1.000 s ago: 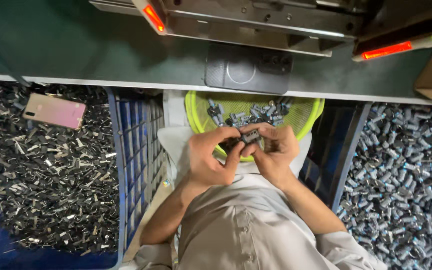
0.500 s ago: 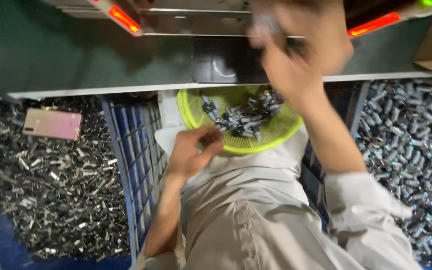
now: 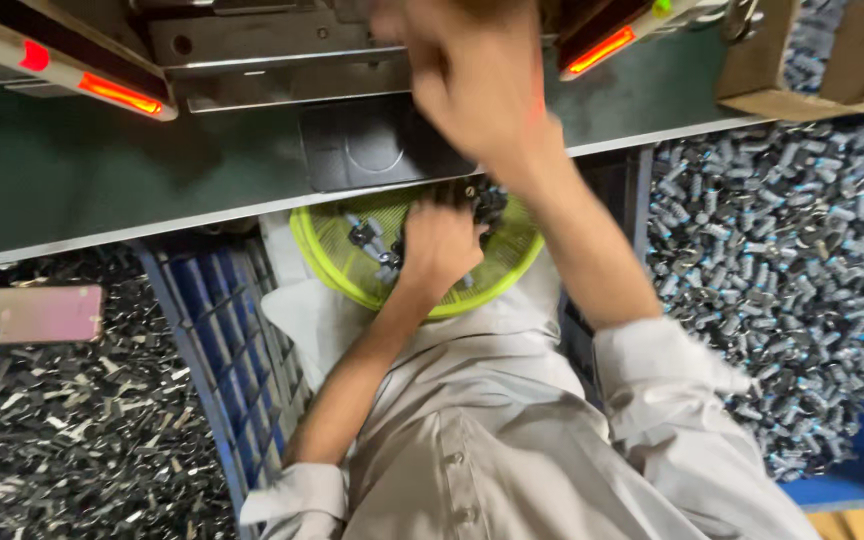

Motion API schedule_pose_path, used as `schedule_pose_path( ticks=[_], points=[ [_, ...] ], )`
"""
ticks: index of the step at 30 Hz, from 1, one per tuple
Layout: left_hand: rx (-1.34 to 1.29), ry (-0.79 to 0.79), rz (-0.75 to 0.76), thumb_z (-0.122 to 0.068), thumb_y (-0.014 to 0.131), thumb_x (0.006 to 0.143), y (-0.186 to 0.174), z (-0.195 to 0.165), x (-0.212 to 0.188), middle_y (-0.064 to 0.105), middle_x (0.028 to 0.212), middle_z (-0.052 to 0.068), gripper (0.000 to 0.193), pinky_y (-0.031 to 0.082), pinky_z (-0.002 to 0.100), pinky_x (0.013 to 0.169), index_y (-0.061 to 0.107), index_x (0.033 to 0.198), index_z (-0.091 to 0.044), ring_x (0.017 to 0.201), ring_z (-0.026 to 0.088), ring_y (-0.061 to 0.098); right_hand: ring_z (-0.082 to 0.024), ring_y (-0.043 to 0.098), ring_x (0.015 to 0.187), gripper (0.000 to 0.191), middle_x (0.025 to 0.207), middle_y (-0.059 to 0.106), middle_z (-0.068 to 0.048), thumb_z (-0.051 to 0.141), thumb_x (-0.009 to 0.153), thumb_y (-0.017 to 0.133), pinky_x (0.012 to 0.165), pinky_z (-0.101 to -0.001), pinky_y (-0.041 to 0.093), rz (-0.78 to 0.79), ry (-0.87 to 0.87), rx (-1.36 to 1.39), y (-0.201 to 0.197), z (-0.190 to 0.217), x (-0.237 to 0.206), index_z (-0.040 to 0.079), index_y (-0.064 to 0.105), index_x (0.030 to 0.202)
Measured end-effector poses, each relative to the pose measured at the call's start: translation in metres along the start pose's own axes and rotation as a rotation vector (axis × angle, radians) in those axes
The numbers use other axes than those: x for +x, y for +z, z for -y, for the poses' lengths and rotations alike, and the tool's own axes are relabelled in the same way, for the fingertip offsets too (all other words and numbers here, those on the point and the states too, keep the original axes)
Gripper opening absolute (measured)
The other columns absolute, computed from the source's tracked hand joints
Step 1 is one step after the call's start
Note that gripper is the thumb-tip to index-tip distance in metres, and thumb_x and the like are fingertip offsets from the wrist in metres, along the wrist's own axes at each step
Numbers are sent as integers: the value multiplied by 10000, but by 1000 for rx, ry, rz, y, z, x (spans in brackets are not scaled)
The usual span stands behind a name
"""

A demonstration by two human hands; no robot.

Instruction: The person repeatedly picks small cylindrical components from a green basket, inserts them into a machine slot, and returns them to the basket. The person handles the components by hand without using tools.

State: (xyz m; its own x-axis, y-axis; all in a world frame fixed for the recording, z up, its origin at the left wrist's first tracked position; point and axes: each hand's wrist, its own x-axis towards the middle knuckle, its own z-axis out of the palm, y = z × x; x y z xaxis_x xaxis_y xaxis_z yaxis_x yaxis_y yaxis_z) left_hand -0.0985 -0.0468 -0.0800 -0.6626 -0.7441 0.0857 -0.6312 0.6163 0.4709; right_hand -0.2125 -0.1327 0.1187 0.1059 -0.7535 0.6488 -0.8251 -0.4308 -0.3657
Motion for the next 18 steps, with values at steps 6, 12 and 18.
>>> schedule_pose_path(
  ticks=[6,12,18],
  points=[
    [-425,-70,-51,-93,725,765,-28,3,-11,700,905,143,126,539,454,834,704,878,-41,906,361,651,-284,723,950,235,1056,747,-107,-35,797,830,850,-404,590,12,22,153,-31,37,-102,49,720,987],
    [-624,-40,-242,5,721,689,-99,-1,-52,672,940,184,281,536,435,837,636,958,8,960,381,650,-255,756,903,275,1021,741,-168,-206,770,640,805,-329,622,134,613,438,5,48,-190,-38,679,984],
    [-1121,-203,-253,-69,772,808,-115,-15,-59,693,871,103,276,555,302,745,633,1030,19,796,212,725,-242,745,929,270,1061,723,-223,-252,911,491,736,-299,631,-167,771,831,14,54,-218,-15,496,1041]
  ],
)
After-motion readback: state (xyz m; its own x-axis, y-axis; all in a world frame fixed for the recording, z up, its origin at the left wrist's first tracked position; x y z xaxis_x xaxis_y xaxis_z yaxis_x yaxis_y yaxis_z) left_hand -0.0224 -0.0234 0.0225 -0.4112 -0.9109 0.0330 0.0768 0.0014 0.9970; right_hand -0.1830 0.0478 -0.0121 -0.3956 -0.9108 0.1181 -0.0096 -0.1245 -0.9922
